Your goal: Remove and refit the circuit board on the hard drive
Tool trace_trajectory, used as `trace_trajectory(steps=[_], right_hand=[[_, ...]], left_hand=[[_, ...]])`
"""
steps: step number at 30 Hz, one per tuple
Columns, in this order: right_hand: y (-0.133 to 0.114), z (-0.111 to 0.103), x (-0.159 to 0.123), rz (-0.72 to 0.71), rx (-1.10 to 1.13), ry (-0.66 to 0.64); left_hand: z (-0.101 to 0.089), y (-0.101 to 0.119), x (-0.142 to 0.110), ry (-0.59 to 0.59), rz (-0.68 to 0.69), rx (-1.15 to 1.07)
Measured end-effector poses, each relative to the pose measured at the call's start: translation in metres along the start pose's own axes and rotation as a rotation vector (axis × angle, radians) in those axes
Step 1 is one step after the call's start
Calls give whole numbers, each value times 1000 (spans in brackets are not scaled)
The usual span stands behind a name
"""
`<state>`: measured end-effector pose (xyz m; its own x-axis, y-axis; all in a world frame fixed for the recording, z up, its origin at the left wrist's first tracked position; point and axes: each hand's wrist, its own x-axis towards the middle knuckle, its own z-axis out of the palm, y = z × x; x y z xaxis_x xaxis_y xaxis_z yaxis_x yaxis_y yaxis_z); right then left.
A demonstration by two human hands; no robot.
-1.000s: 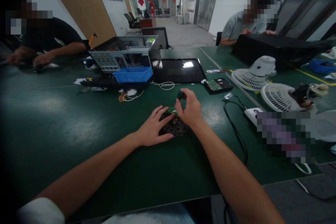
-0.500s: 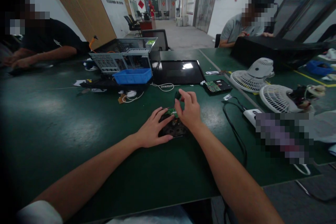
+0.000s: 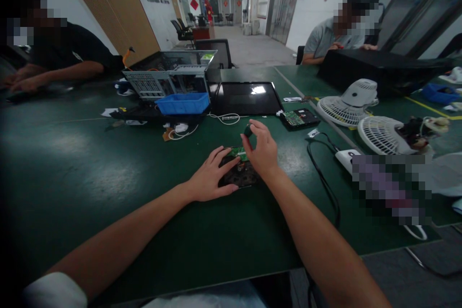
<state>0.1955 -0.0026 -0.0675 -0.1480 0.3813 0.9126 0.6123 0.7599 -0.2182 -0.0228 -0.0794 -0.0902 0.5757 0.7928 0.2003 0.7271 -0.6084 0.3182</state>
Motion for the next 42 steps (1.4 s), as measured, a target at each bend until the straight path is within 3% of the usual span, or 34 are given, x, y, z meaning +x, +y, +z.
trace_trajectory(steps=[9, 13, 17, 25, 32, 35, 38, 42], right_hand=[[3, -1, -1, 22, 9, -11], [5, 5, -9, 139, 111, -81], [6, 7, -12, 195, 109, -49], [5, 1, -9, 168, 81, 41], [8, -1, -8, 191, 68, 66], [9, -2, -8, 204, 68, 70], [11, -3, -8, 208, 54, 67], [12, -2, -9, 210, 51, 53]], left_hand=[[2, -2, 0, 11, 7, -2], [2, -2, -1, 11, 2, -9], [0, 0, 0, 2, -1, -9], [-1, -1, 0, 4, -3, -26], [1, 0, -2, 71, 0, -38], [1, -11, 1, 235, -93, -29], [0, -38, 3, 423, -299, 49], [-4, -79, 0, 470, -552, 174]])
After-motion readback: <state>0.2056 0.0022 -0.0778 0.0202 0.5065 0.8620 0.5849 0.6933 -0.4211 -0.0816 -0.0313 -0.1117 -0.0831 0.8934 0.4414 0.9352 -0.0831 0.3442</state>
